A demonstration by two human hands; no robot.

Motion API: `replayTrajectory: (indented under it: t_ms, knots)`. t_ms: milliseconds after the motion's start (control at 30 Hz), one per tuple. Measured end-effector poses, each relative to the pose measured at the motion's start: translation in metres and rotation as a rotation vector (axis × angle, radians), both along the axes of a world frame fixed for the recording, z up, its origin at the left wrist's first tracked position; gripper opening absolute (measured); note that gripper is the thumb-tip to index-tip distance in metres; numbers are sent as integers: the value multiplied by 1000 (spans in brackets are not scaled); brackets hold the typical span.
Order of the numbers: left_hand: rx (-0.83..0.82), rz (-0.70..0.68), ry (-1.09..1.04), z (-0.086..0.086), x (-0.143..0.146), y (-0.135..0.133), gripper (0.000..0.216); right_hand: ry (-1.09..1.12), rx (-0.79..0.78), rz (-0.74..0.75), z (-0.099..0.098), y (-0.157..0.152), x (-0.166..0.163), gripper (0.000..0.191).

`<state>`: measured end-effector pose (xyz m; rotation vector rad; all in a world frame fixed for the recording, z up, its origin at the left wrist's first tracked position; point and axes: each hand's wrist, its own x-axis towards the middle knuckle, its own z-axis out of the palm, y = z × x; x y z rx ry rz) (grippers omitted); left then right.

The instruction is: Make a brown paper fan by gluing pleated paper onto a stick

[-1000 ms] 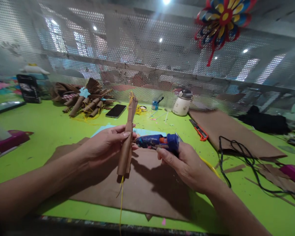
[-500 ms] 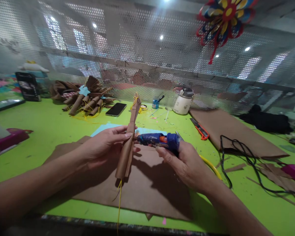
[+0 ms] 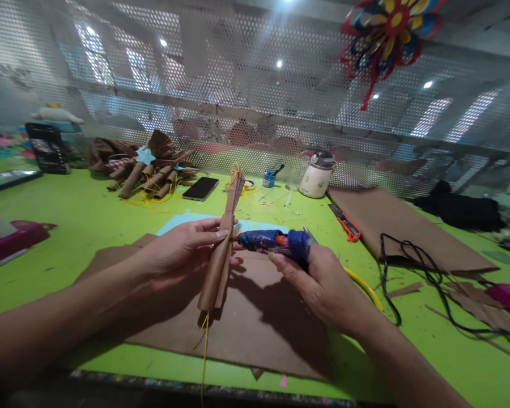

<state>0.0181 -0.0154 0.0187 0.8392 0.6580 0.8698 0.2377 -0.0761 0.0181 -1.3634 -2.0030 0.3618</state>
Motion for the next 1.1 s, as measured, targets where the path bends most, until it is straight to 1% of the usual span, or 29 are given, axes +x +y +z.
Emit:
replayTrajectory:
  t_ms: [133,267,667,767,1100]
  knots:
    - [15,0,28,0,-1,1,17,-11,21,16,2,-2,-2,33]
    - [38,-19,55,-1,-2,1,20,-43,15,-5,2,-3,-2,32]
    - [-25,-29,73,0,1,-3,16,-51,86,-15,1,-1,-2,31]
    - [-23,-12,66,0,1,-4,17,-57,88,-13,1,-1,-2,31]
    - [-15,-27,70,-1,0,-2,16,-95,113,-27,1,-3,-1,31]
